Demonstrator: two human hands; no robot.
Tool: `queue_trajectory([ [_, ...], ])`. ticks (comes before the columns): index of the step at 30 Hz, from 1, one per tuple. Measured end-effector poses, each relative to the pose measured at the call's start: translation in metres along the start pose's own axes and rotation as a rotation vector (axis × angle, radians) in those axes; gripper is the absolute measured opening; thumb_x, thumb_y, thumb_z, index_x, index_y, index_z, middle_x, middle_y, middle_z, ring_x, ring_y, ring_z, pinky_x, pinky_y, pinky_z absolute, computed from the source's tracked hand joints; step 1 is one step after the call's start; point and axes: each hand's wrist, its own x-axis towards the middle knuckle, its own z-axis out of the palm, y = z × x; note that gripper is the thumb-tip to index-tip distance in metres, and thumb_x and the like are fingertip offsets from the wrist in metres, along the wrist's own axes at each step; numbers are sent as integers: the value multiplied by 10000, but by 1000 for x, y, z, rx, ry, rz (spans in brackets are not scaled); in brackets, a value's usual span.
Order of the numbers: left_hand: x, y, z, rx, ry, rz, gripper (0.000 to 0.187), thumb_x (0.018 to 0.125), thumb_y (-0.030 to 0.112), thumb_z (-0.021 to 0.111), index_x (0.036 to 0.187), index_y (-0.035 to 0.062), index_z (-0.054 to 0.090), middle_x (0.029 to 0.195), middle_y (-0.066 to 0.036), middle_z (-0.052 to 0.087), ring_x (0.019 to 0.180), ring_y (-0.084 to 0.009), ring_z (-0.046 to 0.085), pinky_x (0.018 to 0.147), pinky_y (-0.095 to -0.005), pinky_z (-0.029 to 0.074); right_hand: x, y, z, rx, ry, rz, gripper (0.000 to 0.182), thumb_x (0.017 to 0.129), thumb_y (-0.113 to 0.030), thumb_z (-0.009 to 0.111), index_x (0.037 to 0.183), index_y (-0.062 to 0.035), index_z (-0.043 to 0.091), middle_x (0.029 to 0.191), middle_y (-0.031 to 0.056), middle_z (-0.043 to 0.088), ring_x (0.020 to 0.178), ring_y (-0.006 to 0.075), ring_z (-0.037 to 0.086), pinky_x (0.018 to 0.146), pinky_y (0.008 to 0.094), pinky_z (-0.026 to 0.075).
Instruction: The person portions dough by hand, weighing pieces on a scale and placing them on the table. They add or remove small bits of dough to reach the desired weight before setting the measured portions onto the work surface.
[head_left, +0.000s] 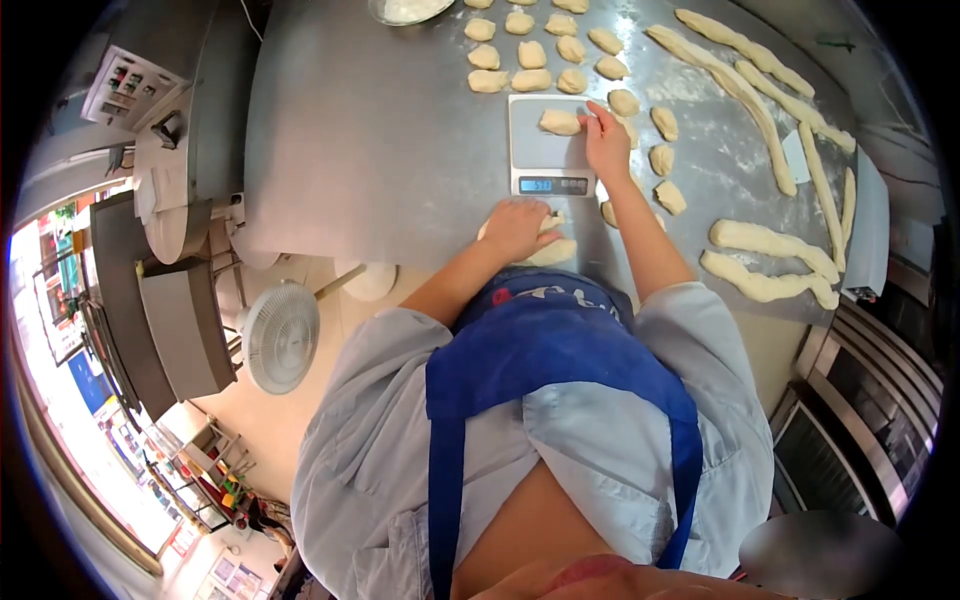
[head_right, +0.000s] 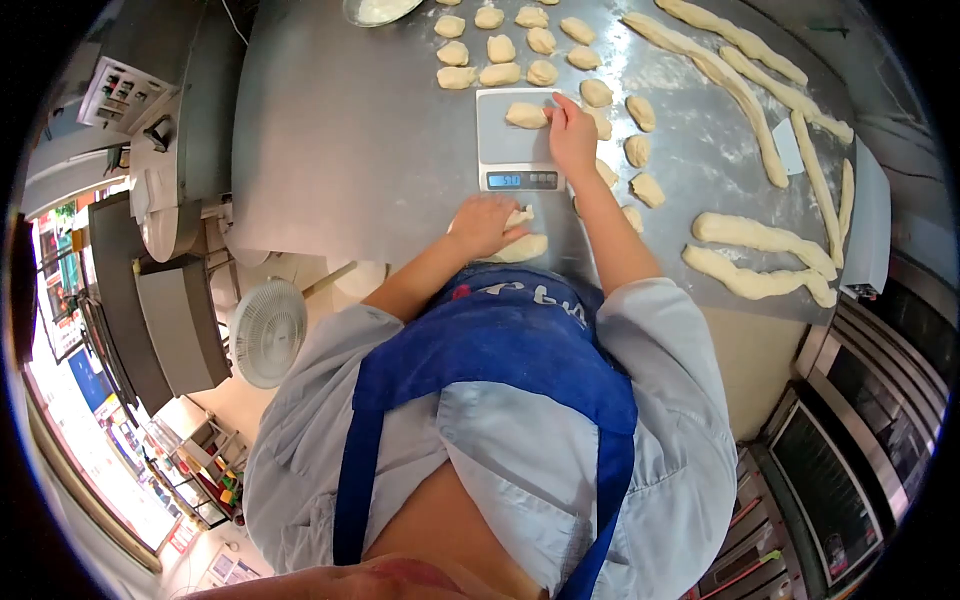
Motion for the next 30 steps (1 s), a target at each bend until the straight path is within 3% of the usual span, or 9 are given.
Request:
queue_trajectory([
  [2, -5, -2, 5, -4, 90, 11, 377, 844, 419, 696, 1044, 104, 638, 1071, -132, 664, 1043, -303, 617, 881, -439, 473, 1, 3, 5, -22, 16, -29, 236, 886, -134, 606, 1080, -35, 697, 915, 159, 714, 747, 324, 659, 753, 416, 524],
  [4, -5, -7, 8, -29, 71, -21, 358, 825, 373, 717, 1055, 110, 641, 1076, -130, 661, 1053, -306, 610, 883, -443, 474, -3, 2, 6, -383, 152, -249, 162, 853, -158, 654, 961, -43, 684, 856, 114, 689, 718, 297, 633, 730, 417, 510],
  [8, -2, -13, 3, -233, 54, -38, 343, 800, 276, 743, 1086, 116, 642, 1072, -130, 657, 1044, -328, 606, 889, -444, 480, -8, -18, -19, -399, 355, -307, 172, 816, -200, 712, 880, -49, 658, 773, 83, 647, 697, 240, 613, 697, 391, 500],
  [10, -1, -21, 3, -333, 40, -44, 331, 805, 274, 728, 1080, 112, 641, 1057, -131, 664, 1037, -334, 611, 885, -446, 483, -26, -28, -36, 55, -340, 43, 207, 823, -225, 723, 911, -46, 666, 794, 85, 653, 716, 195, 618, 694, 357, 502],
  [11, -1, -24, 3, -429, 29, -50, 320, 809, 272, 713, 1075, 108, 641, 1041, -131, 671, 1031, -340, 616, 882, -447, 486, -38, -35, -43, 12, -598, 144, 198, 881, -210, 695, 953, -27, 676, 822, 31, 681, 745, 92, 598, 664, 286, 486],
  [13, -1, -24, -1, -430, 13, -46, 327, 803, 270, 717, 1075, 105, 639, 1035, -133, 672, 1023, -341, 618, 875, -446, 490, -66, -23, -36, 23, -810, 106, 211, 888, -220, 685, 961, -24, 712, 819, 26, 694, 728, 87, 605, 654, 261, 486],
  [16, 0, -22, -1, -425, 26, -39, 328, 797, 272, 721, 1064, 100, 642, 1023, -135, 672, 1014, -342, 621, 869, -445, 494, -89, -17, -31, 33, -864, 332, 222, 881, -229, 689, 935, -19, 739, 796, 42, 708, 694, 88, 612, 644, 259, 494],
  [24, 0, -7, -3, -211, 30, 29, 410, 840, 451, 660, 1041, 94, 670, 1017, -129, 675, 985, -340, 628, 831, -466, 487, -92, -41, -45, 139, -777, 338, 173, 819, -170, 746, 853, 0, 741, 728, 55, 708, 654, 112, 634, 619, 257, 497],
  [30, -1, 10, -3, 14, -47, 13, 383, 895, 471, 604, 1071, 139, 678, 1082, -97, 671, 1073, -294, 609, 901, -460, 442, -69, -70, -37, 878, -820, 748, 180, 866, -157, 726, 919, 15, 732, 758, 18, 701, 666, 100, 627, 612, 253, 481],
])
